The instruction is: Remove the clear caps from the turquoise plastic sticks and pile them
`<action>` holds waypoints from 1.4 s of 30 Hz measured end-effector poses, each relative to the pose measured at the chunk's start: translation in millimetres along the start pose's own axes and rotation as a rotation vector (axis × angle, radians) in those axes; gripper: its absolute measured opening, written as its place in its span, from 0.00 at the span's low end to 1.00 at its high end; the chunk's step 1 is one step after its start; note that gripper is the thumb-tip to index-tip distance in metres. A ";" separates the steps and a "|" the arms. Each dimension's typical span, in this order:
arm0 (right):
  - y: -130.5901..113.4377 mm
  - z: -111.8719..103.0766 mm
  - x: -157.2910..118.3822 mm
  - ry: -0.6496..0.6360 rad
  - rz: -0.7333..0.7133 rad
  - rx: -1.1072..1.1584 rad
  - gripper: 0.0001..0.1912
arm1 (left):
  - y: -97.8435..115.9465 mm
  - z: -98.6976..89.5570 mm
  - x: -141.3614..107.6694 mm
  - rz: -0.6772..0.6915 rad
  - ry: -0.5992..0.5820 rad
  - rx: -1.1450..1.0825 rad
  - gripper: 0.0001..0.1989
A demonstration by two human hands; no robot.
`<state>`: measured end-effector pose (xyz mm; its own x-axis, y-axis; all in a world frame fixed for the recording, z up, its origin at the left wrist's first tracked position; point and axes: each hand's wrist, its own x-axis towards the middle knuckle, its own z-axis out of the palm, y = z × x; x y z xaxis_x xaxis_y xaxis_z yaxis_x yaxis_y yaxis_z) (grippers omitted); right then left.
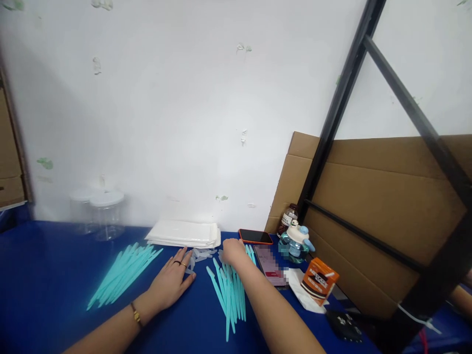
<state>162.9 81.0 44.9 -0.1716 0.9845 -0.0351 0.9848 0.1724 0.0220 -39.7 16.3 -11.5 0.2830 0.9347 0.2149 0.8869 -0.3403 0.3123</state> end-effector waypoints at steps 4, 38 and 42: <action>-1.1 0.9 21.8 -0.066 -0.027 0.023 0.13 | -2.3 -1.2 3.2 -0.016 -0.010 0.005 0.33; 106.4 14.2 39.1 0.353 0.057 0.494 0.25 | -7.8 -1.3 9.6 -0.100 -0.003 -0.112 0.32; 146.6 26.0 47.0 0.355 0.150 0.490 0.24 | -5.4 -6.1 11.4 -0.121 -0.027 -0.166 0.31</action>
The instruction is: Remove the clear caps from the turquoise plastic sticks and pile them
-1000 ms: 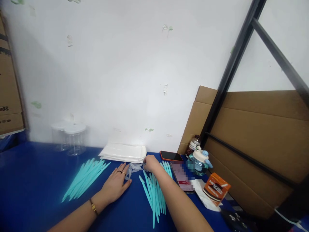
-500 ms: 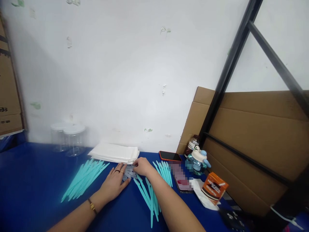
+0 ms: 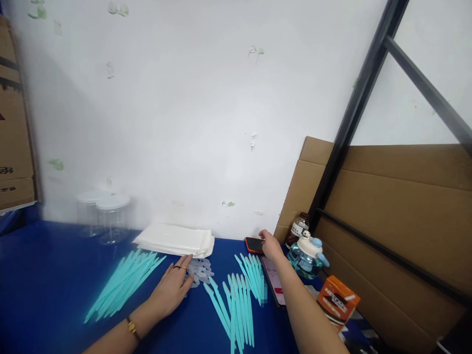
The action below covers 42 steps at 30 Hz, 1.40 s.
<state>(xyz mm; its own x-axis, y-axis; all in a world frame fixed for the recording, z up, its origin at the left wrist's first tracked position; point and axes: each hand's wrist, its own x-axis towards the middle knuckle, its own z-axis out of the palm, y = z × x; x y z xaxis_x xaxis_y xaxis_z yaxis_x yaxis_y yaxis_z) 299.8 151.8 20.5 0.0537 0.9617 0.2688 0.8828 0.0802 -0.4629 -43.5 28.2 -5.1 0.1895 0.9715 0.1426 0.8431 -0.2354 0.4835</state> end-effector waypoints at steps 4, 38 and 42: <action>23.2 3.4 6.7 0.007 0.053 -0.017 0.20 | -0.5 -0.7 1.8 -0.004 -0.010 -0.048 0.31; 57.6 -2.4 28.7 0.005 0.086 0.015 0.19 | -9.7 4.7 9.7 0.002 0.000 -0.162 0.31; 52.1 -4.4 27.3 0.015 0.095 0.051 0.17 | -13.8 7.3 9.9 0.009 0.007 -0.201 0.31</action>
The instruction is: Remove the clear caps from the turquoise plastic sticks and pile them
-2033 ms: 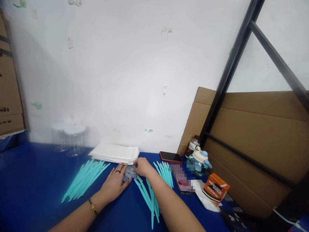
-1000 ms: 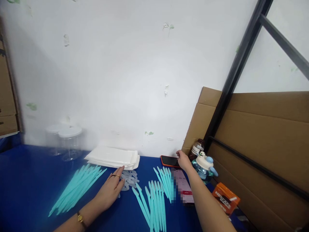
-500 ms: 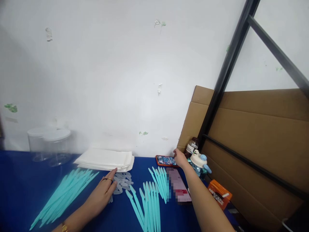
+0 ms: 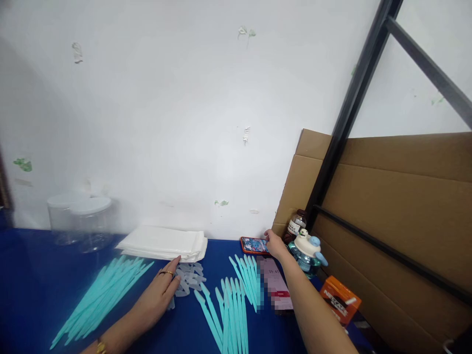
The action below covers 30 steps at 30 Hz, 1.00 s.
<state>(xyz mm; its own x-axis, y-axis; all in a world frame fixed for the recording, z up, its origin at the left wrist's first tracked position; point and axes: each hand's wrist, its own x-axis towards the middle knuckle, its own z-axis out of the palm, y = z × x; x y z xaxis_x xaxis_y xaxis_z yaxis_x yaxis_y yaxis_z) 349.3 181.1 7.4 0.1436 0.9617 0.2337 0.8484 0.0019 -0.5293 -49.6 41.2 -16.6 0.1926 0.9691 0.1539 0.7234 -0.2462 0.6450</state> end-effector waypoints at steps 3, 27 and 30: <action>-10.8 -9.2 -2.2 0.033 -0.017 0.052 0.18 | -1.0 3.0 1.7 -0.006 0.037 -0.055 0.30; -183.3 20.3 -173.5 -0.182 -0.565 0.204 0.09 | -12.1 -88.8 -23.1 -0.301 0.058 0.660 0.08; -206.0 34.3 -177.9 -0.253 -0.626 0.026 0.08 | -13.2 -88.0 -22.2 -0.322 0.064 0.663 0.08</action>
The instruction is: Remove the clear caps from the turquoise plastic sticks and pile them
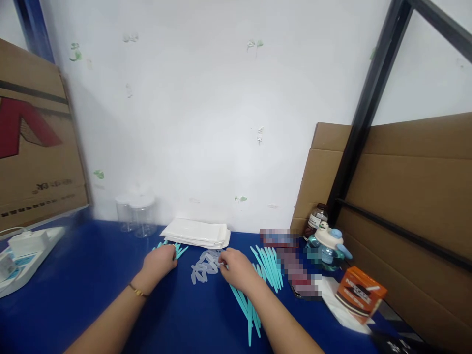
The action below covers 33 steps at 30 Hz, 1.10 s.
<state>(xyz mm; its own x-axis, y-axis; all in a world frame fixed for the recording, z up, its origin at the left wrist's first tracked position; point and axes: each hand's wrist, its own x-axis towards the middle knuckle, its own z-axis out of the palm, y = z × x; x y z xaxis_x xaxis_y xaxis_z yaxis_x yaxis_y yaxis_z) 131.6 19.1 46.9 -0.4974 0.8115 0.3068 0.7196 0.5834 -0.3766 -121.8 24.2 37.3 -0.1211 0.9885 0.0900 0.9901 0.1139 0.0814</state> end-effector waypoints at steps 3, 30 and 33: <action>-12.8 18.7 12.8 -0.024 0.048 -0.131 0.08 | -1.1 1.4 2.0 -0.019 0.001 -0.014 0.08; 6.2 17.0 5.6 0.342 0.315 1.298 0.12 | 52.7 -1.1 -18.5 0.431 -0.428 -1.100 0.12; 0.7 15.1 5.4 0.354 0.348 1.301 0.09 | 52.7 -2.0 -17.5 0.480 -0.462 -1.108 0.13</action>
<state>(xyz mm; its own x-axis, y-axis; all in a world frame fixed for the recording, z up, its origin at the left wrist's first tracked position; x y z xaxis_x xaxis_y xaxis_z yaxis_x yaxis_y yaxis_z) 122.0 24.4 35.1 -0.1000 0.9821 0.1594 -0.2799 0.1260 -0.9517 -67.6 12.6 42.0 0.4840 0.8750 0.0079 0.3151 -0.1827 0.9313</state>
